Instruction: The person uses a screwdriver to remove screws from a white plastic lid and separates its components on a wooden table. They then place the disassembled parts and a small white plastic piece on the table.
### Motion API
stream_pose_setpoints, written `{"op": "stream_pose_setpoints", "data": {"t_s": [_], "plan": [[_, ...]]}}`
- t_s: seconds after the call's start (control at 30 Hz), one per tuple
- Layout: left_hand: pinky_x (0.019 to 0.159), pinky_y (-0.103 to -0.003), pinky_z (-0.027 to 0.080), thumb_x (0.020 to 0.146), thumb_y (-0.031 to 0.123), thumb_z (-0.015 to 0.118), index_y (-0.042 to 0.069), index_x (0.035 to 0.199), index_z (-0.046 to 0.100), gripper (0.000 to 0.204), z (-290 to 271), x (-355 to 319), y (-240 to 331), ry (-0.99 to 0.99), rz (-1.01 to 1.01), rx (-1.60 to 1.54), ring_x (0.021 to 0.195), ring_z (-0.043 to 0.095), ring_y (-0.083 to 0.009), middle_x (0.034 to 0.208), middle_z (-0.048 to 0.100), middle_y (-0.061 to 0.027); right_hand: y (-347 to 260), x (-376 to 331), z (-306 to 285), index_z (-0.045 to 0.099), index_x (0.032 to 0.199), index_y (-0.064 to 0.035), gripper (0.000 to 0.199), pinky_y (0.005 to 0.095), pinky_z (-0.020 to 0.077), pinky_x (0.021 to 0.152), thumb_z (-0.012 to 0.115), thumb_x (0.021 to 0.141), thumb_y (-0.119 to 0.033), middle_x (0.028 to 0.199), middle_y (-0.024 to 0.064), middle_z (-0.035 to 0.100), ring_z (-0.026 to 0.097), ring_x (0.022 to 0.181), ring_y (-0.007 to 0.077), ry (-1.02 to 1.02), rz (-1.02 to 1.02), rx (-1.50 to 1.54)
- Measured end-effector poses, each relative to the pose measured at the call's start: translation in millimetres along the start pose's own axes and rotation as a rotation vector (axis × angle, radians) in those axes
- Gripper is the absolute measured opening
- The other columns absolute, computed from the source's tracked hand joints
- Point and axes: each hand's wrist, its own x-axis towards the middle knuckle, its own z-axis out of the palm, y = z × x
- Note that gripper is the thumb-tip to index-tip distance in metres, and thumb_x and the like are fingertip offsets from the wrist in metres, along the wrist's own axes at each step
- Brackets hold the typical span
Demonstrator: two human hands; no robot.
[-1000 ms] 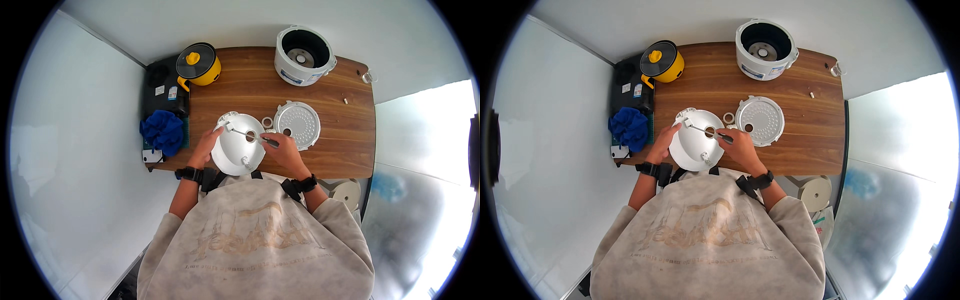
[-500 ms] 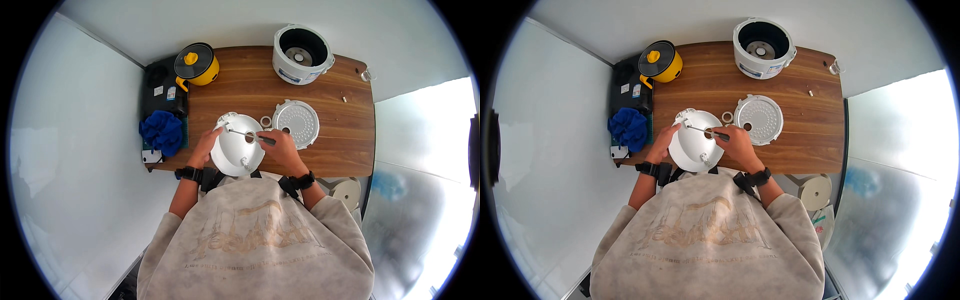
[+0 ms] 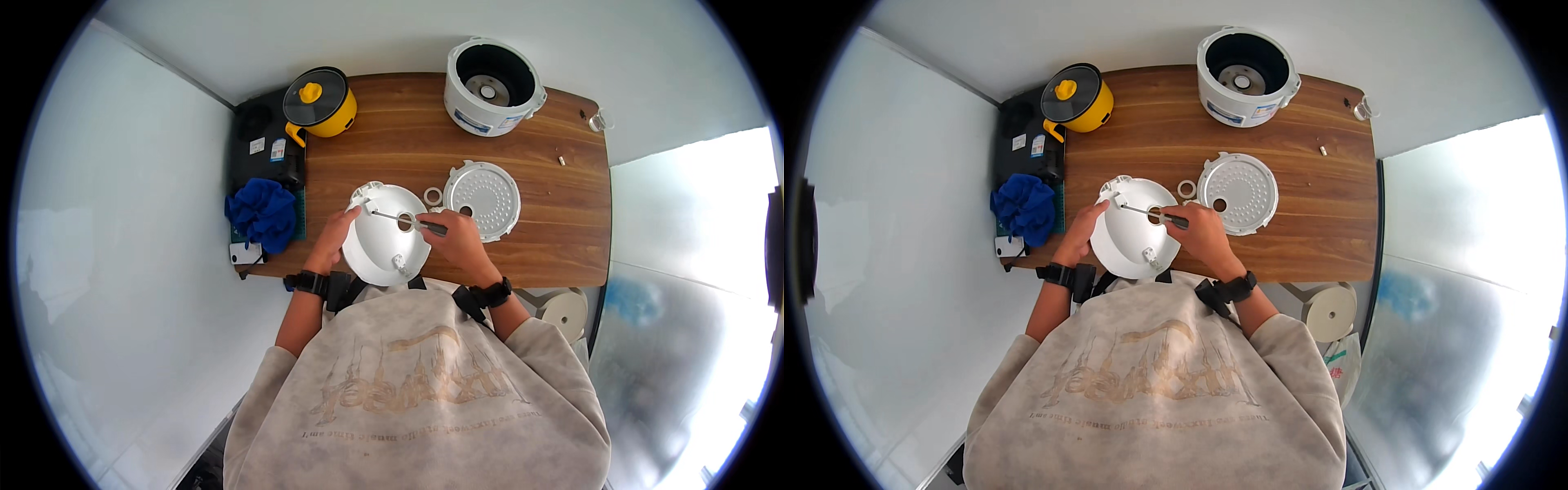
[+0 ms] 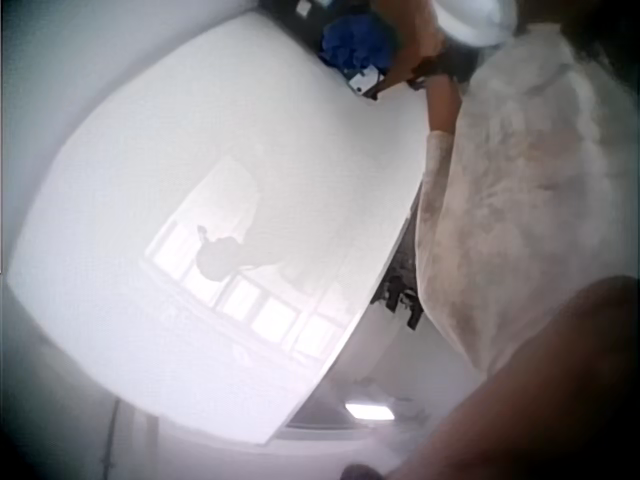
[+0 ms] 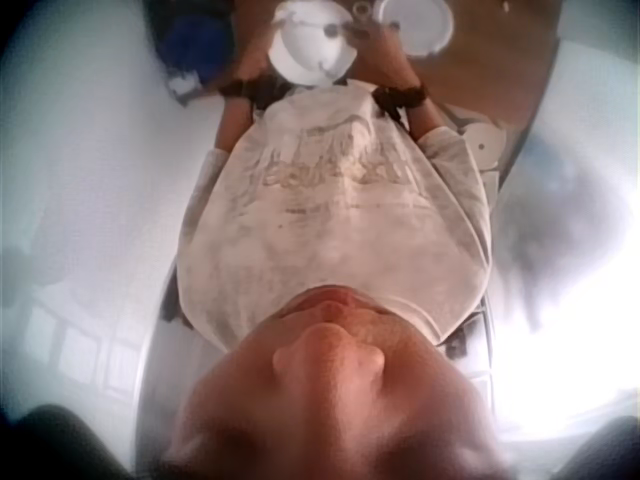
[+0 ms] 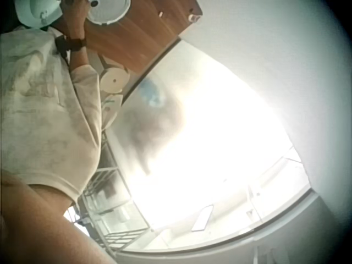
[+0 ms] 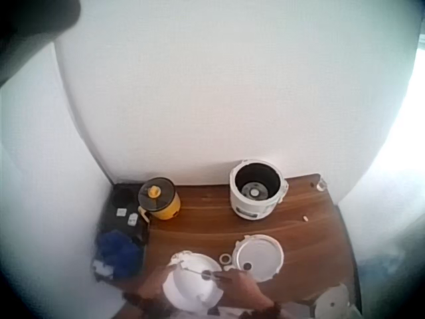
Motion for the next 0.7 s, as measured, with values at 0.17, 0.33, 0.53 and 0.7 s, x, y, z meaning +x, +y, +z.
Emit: {"op": "stream_pose_setpoints", "data": {"t_s": [0.17, 0.33, 0.53, 0.7], "plan": [[0.079, -0.03, 0.052, 0.096, 0.03, 0.057, -0.005, 0.117, 0.061, 0.041, -2, 1, -2, 0.002, -0.017, -0.003, 0.09, 0.066, -0.0179, 0.104, 0.068, -0.011, -4, 2, 0, 0.075, 0.102, -0.013, 0.024, 0.036, 0.0516, 0.066, 0.071, 0.078, -0.013, 0.081, 0.0122, 0.065, 0.064, 0.071, 0.0286, 0.002, -0.057, -0.035], [0.076, -0.03, 0.051, 0.094, 0.03, 0.056, -0.005, 0.113, 0.063, 0.04, -4, 3, -4, -0.006, 0.009, 0.043, 0.087, 0.066, -0.0168, 0.101, 0.068, -0.0105, -9, 8, -3, 0.075, 0.099, -0.012, 0.022, 0.0384, 0.0513, 0.067, 0.069, 0.078, -0.013, 0.081, 0.0124, 0.065, 0.064, 0.071, 0.0306, -0.039, -0.116, -0.082], [0.077, -0.03, 0.051, 0.093, 0.029, 0.056, -0.004, 0.11, 0.064, 0.038, -7, 20, -9, 0.005, -0.033, 0.06, 0.088, 0.066, -0.0191, 0.1, 0.068, -0.0109, -14, 20, 0, 0.073, 0.096, -0.0071, 0.02, 0.0421, 0.0499, 0.064, 0.064, 0.085, -0.021, 0.075, 0.0155, 0.067, 0.063, 0.067, 0.0346, -0.035, 0.022, -0.106], [0.072, -0.035, 0.053, 0.089, 0.024, 0.057, -0.004, 0.106, 0.065, 0.034, -23, 51, -35, -0.048, -0.133, 0.091, 0.083, 0.067, -0.0223, 0.095, 0.068, -0.0121, 3, 39, 9, 0.072, 0.082, -0.0004, 0.03, 0.0465, 0.0524, 0.068, 0.062, 0.085, -0.028, 0.074, 0.0229, 0.066, 0.065, 0.071, 0.0395, -0.276, 0.139, -0.191]]}}
